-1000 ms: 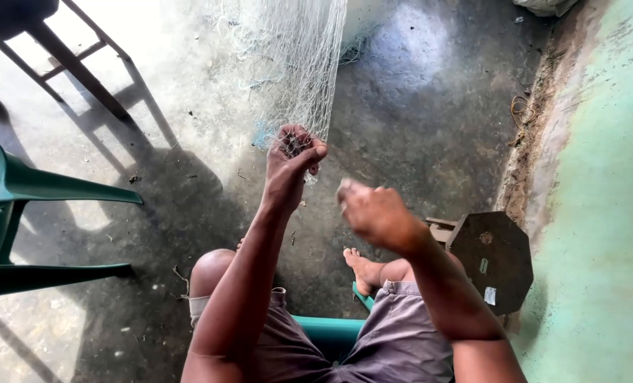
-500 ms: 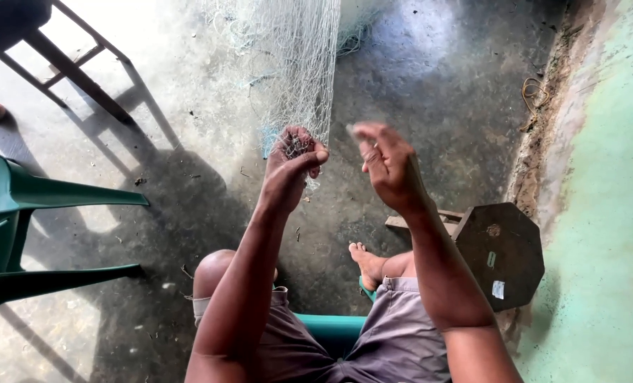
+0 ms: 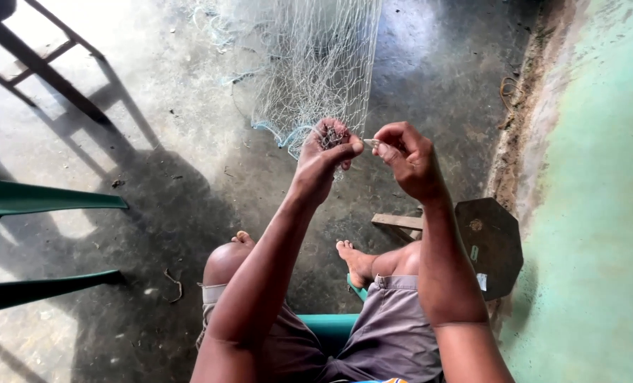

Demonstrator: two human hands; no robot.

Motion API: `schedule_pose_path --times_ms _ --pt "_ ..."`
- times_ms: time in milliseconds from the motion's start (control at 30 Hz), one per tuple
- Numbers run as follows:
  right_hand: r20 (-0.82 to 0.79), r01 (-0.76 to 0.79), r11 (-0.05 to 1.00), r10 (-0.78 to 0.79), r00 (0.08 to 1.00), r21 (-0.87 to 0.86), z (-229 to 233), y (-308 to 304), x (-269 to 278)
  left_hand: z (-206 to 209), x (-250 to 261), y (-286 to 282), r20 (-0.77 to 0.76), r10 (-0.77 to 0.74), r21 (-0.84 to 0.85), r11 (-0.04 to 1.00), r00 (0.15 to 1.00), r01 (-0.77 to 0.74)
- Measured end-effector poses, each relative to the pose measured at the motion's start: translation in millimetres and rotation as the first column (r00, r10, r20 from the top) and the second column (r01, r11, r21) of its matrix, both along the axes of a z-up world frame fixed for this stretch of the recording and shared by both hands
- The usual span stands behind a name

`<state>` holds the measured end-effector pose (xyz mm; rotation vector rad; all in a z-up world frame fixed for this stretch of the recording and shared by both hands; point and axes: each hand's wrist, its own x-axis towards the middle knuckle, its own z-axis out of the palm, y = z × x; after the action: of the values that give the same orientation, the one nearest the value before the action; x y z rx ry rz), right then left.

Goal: Repairing a fishing net using a netting needle to weave and tie knots in the mesh.

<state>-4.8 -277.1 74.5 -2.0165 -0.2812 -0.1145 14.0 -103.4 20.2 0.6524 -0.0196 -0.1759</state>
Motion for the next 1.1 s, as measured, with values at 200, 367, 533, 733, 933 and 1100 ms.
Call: schedule_pose_path --times_ms 200,367,533,733,933,1100 --pt "-0.002 0.021 0.997 -0.021 1.0 0.076 -10 -17 0 -9 1 -19 0.008 -0.021 0.002 1.0 1.0 0.021" --pt "0.013 0.012 0.996 -0.014 1.0 0.089 -10 -15 2 -6 0 -17 0.025 0.004 0.015 1.0 1.0 -0.005" --pt "0.028 0.004 0.995 -0.007 1.0 0.104 -7 -12 4 -10 -3 -14 0.051 0.055 0.032 0.998 0.997 -0.057" --pt "0.037 0.009 0.992 -0.014 0.999 0.124 -8 -4 4 -20 -3 -10 0.202 0.188 0.128 0.968 0.961 -0.216" --pt "0.048 -0.006 0.986 -0.002 0.999 0.165 -7 8 1 1 -13 7 0.244 0.135 0.071 0.985 0.96 -0.157" --pt "0.067 0.0 0.999 -0.003 0.998 0.043 -8 15 -1 -13 -12 10 0.169 0.073 -0.023 0.997 0.983 -0.07"
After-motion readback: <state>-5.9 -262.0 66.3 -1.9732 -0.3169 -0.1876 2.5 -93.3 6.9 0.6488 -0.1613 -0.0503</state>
